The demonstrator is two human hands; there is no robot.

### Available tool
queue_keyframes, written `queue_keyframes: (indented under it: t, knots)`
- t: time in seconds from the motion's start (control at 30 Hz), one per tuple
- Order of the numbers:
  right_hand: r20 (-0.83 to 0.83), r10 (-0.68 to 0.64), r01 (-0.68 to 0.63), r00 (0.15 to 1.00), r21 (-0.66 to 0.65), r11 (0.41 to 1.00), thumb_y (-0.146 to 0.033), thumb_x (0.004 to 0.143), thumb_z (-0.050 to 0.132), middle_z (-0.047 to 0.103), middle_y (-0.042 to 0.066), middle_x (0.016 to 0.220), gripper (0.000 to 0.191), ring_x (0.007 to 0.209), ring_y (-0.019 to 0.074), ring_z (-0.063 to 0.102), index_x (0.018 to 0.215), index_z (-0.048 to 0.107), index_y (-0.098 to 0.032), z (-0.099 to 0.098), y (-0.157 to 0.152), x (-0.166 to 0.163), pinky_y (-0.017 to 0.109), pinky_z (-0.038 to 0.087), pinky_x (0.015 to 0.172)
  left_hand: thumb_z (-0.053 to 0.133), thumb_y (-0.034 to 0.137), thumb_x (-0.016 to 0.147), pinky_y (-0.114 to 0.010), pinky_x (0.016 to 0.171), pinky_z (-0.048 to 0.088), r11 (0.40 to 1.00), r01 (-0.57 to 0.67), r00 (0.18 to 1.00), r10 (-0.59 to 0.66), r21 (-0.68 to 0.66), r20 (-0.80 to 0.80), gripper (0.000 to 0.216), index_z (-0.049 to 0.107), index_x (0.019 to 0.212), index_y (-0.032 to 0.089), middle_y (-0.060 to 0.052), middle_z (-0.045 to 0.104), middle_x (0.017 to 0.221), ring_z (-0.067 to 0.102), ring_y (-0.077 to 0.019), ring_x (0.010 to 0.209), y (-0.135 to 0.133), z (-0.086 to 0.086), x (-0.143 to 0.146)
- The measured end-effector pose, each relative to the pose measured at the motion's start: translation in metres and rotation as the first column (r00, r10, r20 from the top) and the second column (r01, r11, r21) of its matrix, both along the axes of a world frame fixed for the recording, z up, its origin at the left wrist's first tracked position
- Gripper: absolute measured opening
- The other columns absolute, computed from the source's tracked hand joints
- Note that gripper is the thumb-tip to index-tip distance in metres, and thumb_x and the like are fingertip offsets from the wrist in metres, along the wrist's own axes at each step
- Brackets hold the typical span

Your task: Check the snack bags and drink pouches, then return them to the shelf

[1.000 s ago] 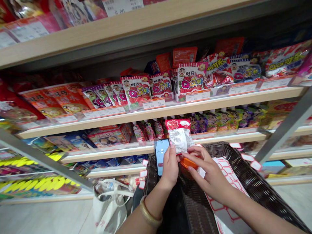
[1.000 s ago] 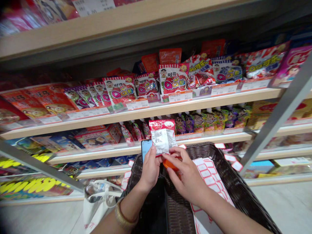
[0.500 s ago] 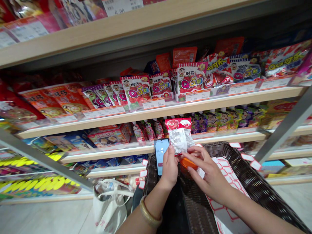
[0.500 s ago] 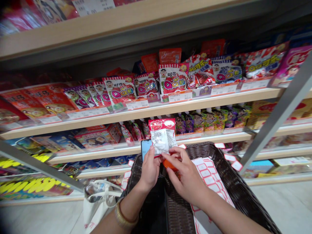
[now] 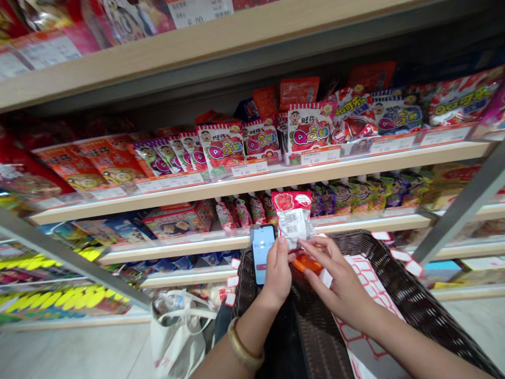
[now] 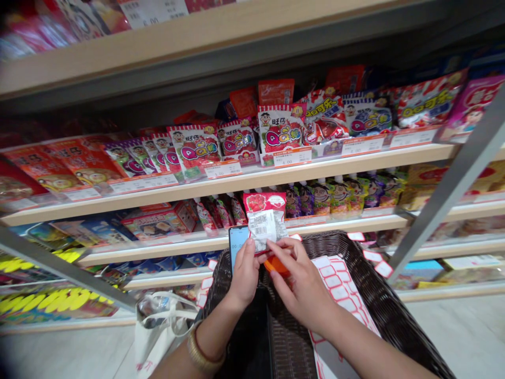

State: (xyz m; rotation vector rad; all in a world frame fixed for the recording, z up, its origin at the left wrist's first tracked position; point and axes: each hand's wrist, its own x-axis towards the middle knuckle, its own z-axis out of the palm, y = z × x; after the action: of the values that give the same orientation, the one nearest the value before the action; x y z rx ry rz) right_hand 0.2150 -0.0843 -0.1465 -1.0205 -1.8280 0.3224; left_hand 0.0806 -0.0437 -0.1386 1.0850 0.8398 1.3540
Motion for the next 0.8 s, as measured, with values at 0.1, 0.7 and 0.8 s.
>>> queue_keyframes:
  t: [0.1,0.7,0.8]
  knots:
    - [-0.025,-0.023,0.022,0.999,-0.024,0.999,-0.021,0.094,0.051,0.049,0.009,0.127,0.054,0.121,0.0226,0.054,0.146,0.039,-0.033,0.001,0.0,0.001,0.038,0.052,0.099,0.048,0.063,0.089,-0.037,0.091,0.056,0.996,0.032,0.992,-0.022,0.083,-0.121,0.056,0.067,0.114,0.017,-0.013,0.07,0.117,0.068,-0.0249,0.105,-0.004,0.003,0.0]
    - [-0.605,-0.12,-0.028,0.787,-0.23,0.973,-0.041,0.088,0.064,0.072,0.006,0.102,0.025,0.089,0.0199,0.069,0.107,0.058,-0.025,0.008,0.01,-0.001,0.032,0.058,0.079,0.038,0.023,0.098,-0.045,0.124,0.018,0.852,0.162,0.8,0.182,0.498,-0.571,0.048,0.043,0.145,0.029,-0.004,0.007,0.166,0.013,-0.0252,0.152,-0.022,0.01,0.0]
    - [-0.64,-0.115,-0.061,0.759,-0.245,0.968,-0.044,0.09,0.06,0.071,0.008,0.112,0.031,0.098,0.0224,0.069,0.115,0.06,-0.025,0.019,0.012,0.004,0.036,0.058,0.085,0.043,0.018,0.095,-0.047,0.121,0.027,0.828,0.072,0.794,0.289,0.556,-0.535,0.045,0.055,0.137,0.03,-0.006,0.024,0.161,0.028,-0.0262,0.148,-0.02,0.019,-0.002]
